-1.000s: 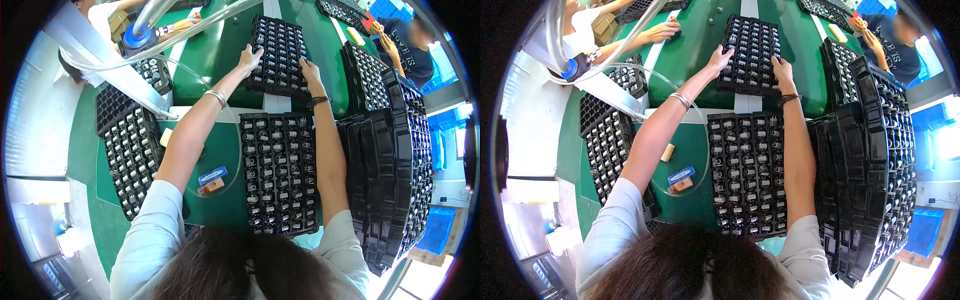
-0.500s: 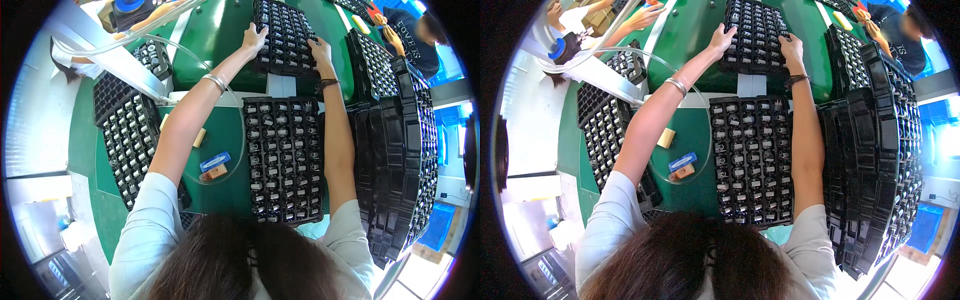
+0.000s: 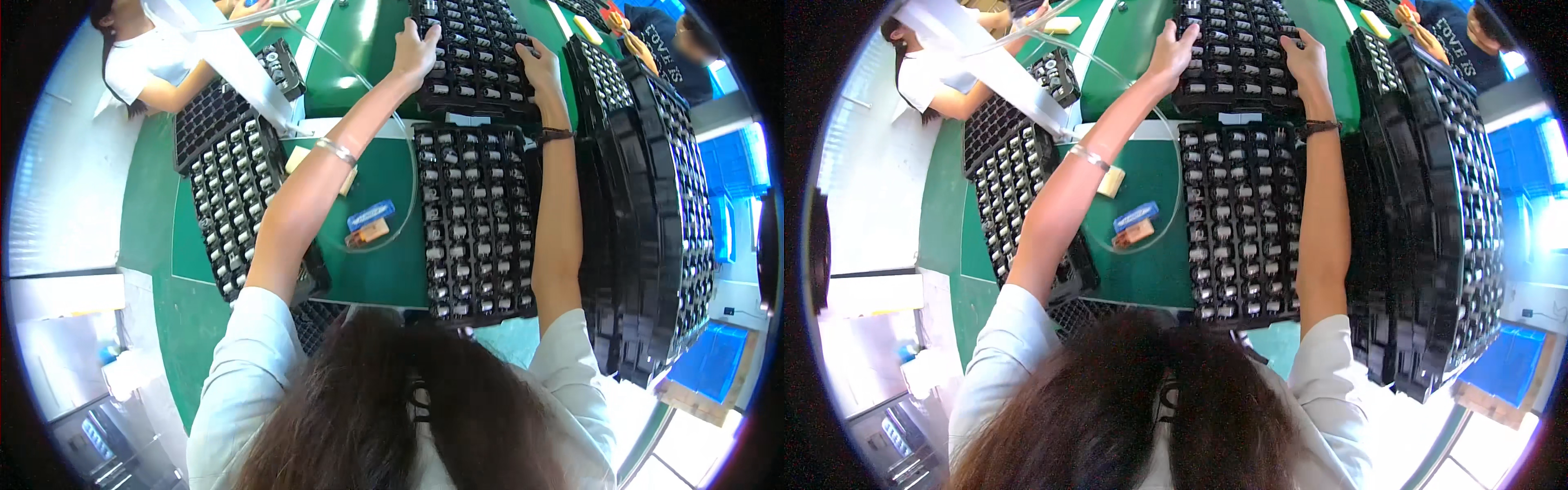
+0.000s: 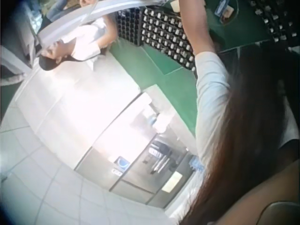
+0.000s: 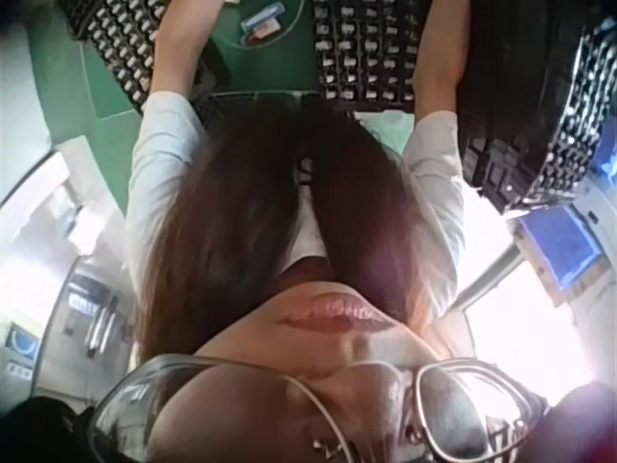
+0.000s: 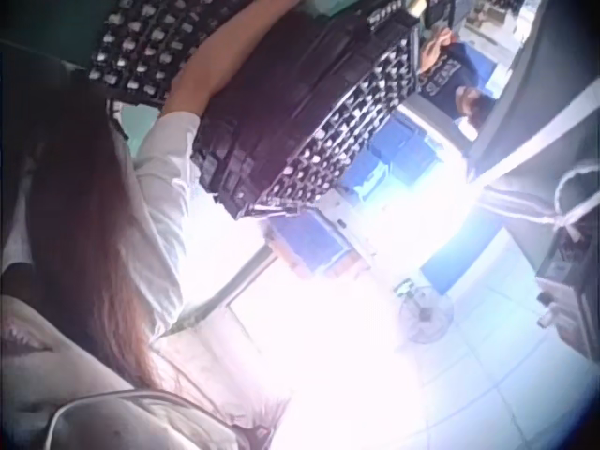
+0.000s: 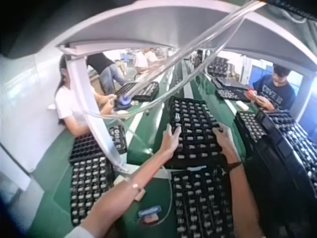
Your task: Placing small caps onto electronic components organized in a grid tray on an assembly line.
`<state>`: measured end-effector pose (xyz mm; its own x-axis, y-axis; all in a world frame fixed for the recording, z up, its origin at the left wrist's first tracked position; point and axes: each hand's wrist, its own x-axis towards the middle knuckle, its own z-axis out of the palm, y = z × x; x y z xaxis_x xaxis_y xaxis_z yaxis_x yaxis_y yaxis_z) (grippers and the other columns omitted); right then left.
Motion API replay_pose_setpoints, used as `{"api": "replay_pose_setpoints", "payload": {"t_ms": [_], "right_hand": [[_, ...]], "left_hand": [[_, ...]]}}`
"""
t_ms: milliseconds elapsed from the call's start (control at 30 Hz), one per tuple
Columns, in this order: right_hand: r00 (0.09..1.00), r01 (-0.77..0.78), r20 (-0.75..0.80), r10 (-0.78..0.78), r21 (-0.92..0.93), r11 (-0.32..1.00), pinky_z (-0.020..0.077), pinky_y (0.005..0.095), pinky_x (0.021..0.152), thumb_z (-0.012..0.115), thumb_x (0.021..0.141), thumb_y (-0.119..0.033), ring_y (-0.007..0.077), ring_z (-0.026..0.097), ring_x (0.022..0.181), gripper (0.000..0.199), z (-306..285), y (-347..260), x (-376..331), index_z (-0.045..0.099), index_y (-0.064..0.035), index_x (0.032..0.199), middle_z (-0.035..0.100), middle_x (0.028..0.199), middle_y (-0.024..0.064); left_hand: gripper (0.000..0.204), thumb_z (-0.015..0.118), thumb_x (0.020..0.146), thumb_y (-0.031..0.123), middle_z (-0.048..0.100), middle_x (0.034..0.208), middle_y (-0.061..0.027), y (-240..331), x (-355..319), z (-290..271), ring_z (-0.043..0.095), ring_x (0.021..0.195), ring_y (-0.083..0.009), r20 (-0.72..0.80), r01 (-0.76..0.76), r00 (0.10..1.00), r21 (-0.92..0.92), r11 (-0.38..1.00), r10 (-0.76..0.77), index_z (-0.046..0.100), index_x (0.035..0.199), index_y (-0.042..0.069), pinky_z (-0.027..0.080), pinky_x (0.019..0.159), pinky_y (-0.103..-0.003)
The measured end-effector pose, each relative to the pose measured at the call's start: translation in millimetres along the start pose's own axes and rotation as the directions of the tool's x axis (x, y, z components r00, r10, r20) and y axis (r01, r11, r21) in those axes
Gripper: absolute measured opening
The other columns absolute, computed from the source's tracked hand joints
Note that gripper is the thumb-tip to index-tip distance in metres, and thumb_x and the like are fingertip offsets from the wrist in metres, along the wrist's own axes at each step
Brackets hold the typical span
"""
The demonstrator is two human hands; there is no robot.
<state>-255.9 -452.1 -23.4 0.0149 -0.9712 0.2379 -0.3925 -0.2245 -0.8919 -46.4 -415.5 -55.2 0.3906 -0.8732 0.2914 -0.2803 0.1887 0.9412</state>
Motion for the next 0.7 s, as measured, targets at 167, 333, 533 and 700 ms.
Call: {"api": "replay_pose_setpoints", "payload": {"t_ms": [167, 333, 533, 700], "right_hand": [[0.994, 0.064, -0.086, -0.066, -0.02, 0.998, 0.043, 0.0275, 0.071, 0.063, 0.082, -0.026, 0.0138, 0.054, 0.083, 0.048, -14, -9, -64, 0.051, -0.0024, 0.122, 0.061, 0.098, 0.0088], [0.999, -0.026, 0.045, 0.029, -0.056, 0.998, 0.0414, 0.0414, 0.088, 0.056, 0.086, -0.028, 0.0305, 0.05, 0.109, 0.051, -41, -44, -156, 0.043, -0.0044, 0.129, 0.05, 0.123, 0.0168], [0.999, -0.006, 0.046, 0.011, -0.109, 0.994, 0.0426, 0.0308, 0.081, 0.057, 0.085, -0.019, 0.025, 0.058, 0.091, 0.045, -92, -32, -248, 0.047, 0.0004, 0.123, 0.061, 0.104, 0.017], [0.996, -0.048, 0.063, 0.059, -0.17, 0.984, 0.0358, 0.0311, 0.093, 0.055, 0.086, -0.016, 0.0261, 0.049, 0.112, 0.043, -121, -17, -291, 0.045, -0.0013, 0.126, 0.052, 0.122, 0.0177]], "left_hand": [[0.069, 0.051, 0.088, 0.037, 0.04, 0.112, -0.0293, 42, -74, -37, 0.047, 0.099, -0.0368, 0.086, 0.057, 0.995, -0.058, 0.997, -0.052, 0.021, 0.133, -0.006, 0.041, 0.085, -0.039], [0.069, 0.048, 0.089, 0.037, 0.036, 0.122, -0.0322, 63, -161, -67, 0.04, 0.113, -0.0413, 0.074, -0.005, 0.997, -0.056, 0.998, 0.01, 0.02, 0.134, -0.007, 0.032, 0.096, -0.039], [0.06, 0.048, 0.091, 0.029, 0.041, 0.11, -0.0284, 87, -275, -50, 0.044, 0.099, -0.0383, 0.026, 0.03, 0.999, -0.015, 0.999, -0.029, 0.024, 0.131, -0.007, 0.033, 0.091, -0.038], [0.063, 0.046, 0.092, 0.031, 0.039, 0.107, -0.0254, 84, -329, -31, 0.046, 0.095, -0.0379, 0.0, -0.005, 1.0, 0.001, 1.0, 0.005, 0.019, 0.133, -0.008, 0.037, 0.086, -0.038]]}}
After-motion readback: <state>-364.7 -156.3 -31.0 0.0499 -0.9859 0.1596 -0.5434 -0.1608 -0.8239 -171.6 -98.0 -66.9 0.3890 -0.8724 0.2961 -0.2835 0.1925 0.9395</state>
